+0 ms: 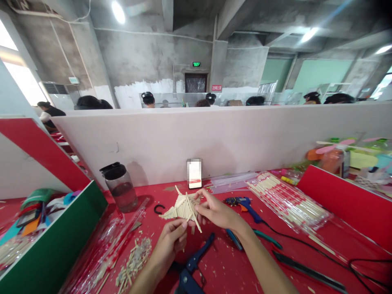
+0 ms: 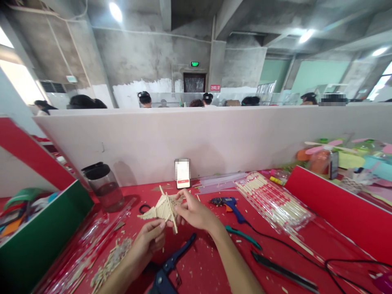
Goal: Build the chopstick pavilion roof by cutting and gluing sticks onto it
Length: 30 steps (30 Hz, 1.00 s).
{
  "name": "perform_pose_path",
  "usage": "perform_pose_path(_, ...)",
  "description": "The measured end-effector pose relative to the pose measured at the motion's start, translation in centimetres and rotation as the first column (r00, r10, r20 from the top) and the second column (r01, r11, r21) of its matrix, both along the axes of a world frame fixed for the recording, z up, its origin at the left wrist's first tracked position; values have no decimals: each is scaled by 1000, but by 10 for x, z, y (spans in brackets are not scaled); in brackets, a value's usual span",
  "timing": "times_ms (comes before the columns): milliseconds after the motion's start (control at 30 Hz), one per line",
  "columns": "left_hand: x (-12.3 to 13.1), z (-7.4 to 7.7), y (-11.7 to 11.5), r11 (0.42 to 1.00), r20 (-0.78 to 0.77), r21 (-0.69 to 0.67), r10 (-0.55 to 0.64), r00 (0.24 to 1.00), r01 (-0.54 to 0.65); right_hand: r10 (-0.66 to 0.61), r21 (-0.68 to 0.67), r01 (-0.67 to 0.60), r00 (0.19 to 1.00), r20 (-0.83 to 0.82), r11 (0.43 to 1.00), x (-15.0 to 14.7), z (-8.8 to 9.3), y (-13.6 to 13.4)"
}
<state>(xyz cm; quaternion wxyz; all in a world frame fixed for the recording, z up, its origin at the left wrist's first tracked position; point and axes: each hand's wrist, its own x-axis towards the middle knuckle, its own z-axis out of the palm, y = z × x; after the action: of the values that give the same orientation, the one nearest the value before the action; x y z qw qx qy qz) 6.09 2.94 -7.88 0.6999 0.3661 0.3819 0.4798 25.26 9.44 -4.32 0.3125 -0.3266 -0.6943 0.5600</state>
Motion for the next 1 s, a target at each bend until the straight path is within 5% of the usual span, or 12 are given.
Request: perform_pose_path(1000,-3,-6,3,997,-107,72,21,994,-14,-16,-31,16,1000,2,999,-2,4,-2)
